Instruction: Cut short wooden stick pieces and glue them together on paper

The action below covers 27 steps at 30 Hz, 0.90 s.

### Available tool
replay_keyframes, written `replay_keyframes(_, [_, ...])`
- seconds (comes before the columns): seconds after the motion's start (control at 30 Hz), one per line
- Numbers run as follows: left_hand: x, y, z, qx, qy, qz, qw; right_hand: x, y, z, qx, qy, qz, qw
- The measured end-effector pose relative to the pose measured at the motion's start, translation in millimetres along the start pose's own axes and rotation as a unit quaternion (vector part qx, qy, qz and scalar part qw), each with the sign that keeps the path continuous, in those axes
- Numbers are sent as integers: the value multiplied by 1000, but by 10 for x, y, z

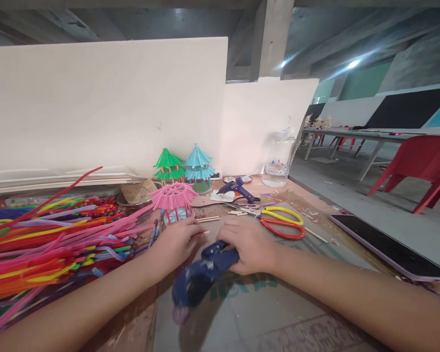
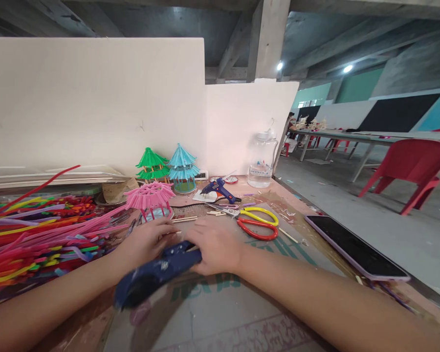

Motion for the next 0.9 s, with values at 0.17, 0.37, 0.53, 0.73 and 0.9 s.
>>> replay_keyframes(0.17, [-424,204,95,-42,34,-12,998,17,109,-327,20,-182,-82,980])
replay_keyframes(0.37, [-916,402,265,-90,64,-30,993,-54,122,-385,24,-189,-159,969])
replay_keyframes(0.53, [-1100,281,606,-100,100,-39,989,-86,105,-340,3,-179,-196,964])
replay_keyframes(0.73, [-949,-119,667,-89,67,-17,994,-106,69,-235,-15,-114,-190,975])
replay_keyframes(0.9, [-882,-176,787,-91,107,-29,990,-180,136,-170,-36,-69,-192,978])
Point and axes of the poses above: each hand's wrist, its own x-axis away from the middle knuckle, its own y-axis out of the palm, z = x × y, the point moved 5 cm from there along -x, towards the middle knuckle, and after that the axes turned 1 degree about y, right-handed, at the moved point
